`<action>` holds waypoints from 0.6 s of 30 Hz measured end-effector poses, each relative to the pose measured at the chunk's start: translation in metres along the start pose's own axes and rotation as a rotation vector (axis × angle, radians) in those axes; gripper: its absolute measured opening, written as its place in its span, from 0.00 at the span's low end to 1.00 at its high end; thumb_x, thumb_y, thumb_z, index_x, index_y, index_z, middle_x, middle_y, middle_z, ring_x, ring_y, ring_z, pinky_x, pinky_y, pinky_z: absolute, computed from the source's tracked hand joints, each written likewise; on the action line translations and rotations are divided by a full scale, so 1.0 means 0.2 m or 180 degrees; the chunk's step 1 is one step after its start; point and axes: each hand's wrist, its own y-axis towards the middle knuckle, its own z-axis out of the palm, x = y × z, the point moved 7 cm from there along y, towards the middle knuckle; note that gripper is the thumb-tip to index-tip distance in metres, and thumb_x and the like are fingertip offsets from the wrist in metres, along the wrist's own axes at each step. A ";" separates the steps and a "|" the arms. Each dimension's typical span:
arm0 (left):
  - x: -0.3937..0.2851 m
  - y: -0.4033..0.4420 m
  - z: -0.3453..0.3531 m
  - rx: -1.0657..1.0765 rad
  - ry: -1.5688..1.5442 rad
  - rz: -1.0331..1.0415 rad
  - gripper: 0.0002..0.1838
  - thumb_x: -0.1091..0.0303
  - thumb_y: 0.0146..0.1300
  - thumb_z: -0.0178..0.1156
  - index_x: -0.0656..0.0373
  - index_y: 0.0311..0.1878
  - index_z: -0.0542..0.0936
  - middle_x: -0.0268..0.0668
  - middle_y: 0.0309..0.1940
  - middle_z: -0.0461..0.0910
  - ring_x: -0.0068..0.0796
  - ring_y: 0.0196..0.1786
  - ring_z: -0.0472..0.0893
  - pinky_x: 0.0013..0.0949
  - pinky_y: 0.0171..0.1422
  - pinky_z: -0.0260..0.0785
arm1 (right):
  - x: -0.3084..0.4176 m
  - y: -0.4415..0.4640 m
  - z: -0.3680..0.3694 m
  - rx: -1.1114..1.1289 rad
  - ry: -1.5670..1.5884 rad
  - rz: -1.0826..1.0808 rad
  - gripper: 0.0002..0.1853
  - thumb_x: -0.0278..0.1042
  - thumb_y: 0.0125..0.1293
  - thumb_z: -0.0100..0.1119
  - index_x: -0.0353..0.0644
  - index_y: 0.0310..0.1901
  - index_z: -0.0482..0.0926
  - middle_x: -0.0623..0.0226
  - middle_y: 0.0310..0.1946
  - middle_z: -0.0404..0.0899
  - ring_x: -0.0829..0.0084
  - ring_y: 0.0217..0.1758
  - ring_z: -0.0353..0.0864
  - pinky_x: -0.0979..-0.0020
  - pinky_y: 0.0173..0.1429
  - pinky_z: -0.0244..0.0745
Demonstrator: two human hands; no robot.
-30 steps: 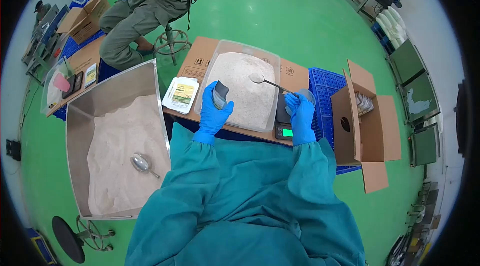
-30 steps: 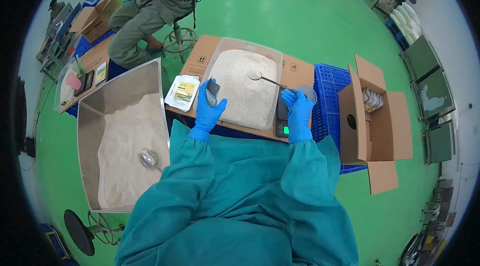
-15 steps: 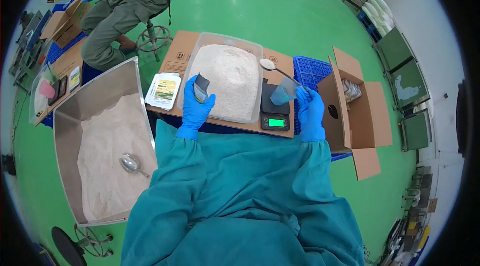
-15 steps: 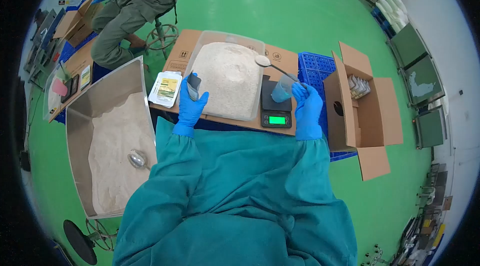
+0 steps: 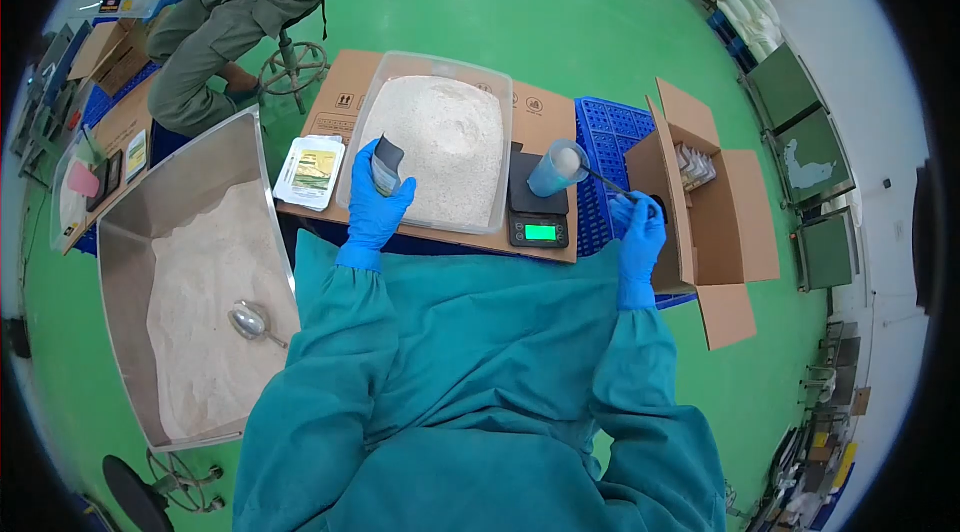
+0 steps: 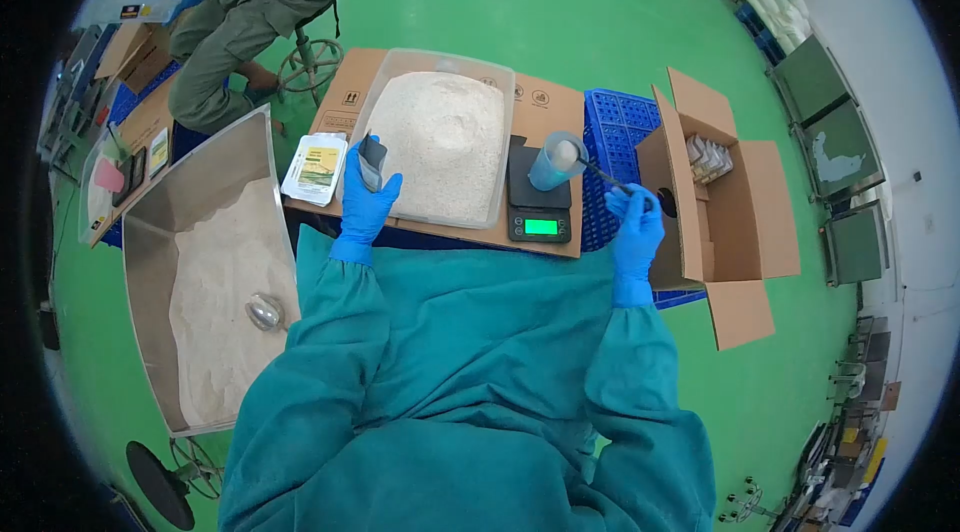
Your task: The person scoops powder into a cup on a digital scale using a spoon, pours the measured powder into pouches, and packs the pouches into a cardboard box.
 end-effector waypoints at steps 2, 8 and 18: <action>-0.02 0.00 0.00 -0.0005 0.0024 0.0017 0.39 0.70 0.49 0.68 0.60 0.64 0.62 0.43 0.55 0.67 0.36 0.58 0.69 0.37 0.63 0.63 | 0.06 -0.06 0.09 0.0663 -0.0864 -0.0854 0.10 0.28 0.71 0.47 0.33 0.49 0.74 0.56 0.38 0.82 0.71 0.42 0.83 0.71 0.48 0.79; 0.01 0.00 0.01 0.0022 -0.0025 0.0000 0.38 0.70 0.48 0.68 0.60 0.64 0.62 0.43 0.54 0.68 0.36 0.58 0.70 0.37 0.63 0.63 | 0.11 -0.10 0.14 0.1034 -0.1595 -0.1388 0.10 0.24 0.69 0.49 0.35 0.50 0.75 0.59 0.38 0.82 0.74 0.42 0.82 0.73 0.48 0.78; 0.02 0.01 -0.01 -0.0001 0.0010 0.0007 0.38 0.69 0.48 0.69 0.59 0.63 0.62 0.43 0.54 0.67 0.37 0.57 0.70 0.38 0.62 0.64 | 0.24 -0.20 0.49 0.0506 -0.0657 -0.0617 0.10 0.29 0.72 0.46 0.33 0.47 0.73 0.59 0.33 0.82 0.73 0.38 0.83 0.73 0.45 0.79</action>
